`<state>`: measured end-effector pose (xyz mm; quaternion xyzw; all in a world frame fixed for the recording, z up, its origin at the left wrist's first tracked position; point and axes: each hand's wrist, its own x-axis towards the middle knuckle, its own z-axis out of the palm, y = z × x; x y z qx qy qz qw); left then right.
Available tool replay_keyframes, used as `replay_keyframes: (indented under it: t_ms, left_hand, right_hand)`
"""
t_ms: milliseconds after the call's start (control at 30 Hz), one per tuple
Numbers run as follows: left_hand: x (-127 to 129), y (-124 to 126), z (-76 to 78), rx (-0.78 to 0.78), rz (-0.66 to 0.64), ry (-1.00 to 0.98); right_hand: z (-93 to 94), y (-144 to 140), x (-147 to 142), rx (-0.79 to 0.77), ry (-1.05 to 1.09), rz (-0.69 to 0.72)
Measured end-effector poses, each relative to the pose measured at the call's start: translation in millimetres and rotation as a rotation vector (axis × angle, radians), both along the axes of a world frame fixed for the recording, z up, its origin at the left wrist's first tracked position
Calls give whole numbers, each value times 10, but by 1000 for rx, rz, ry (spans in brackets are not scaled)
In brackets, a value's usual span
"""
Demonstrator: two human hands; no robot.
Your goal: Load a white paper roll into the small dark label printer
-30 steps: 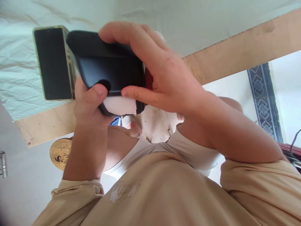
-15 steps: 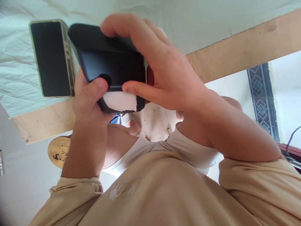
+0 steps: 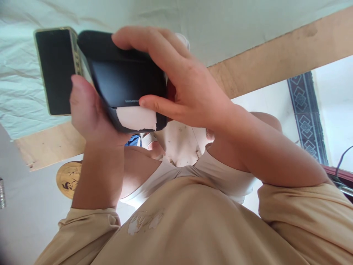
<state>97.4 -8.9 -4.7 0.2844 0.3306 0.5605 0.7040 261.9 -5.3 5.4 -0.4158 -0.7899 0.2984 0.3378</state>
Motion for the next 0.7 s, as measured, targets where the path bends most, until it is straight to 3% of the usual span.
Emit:
replay_keyframes:
  t_ms: [67, 167, 433, 567, 700]
  left_hand:
    - [63, 8, 9, 62, -5, -68]
    - [53, 30, 4, 23, -82, -117]
    - [-55, 35, 57, -6, -53, 14]
    - [-2, 31, 13, 73, 73, -112]
    - [-20, 39, 3, 72, 34, -78]
  right_hand:
    - [-3, -9, -8, 97, -54, -28]
    - [7, -10, -28, 203, -119, -51]
    - [-13, 37, -27, 241, -115, -1]
    - [-50, 63, -29, 292, -78, 40]
    - [-70, 85, -29, 300, -74, 60]
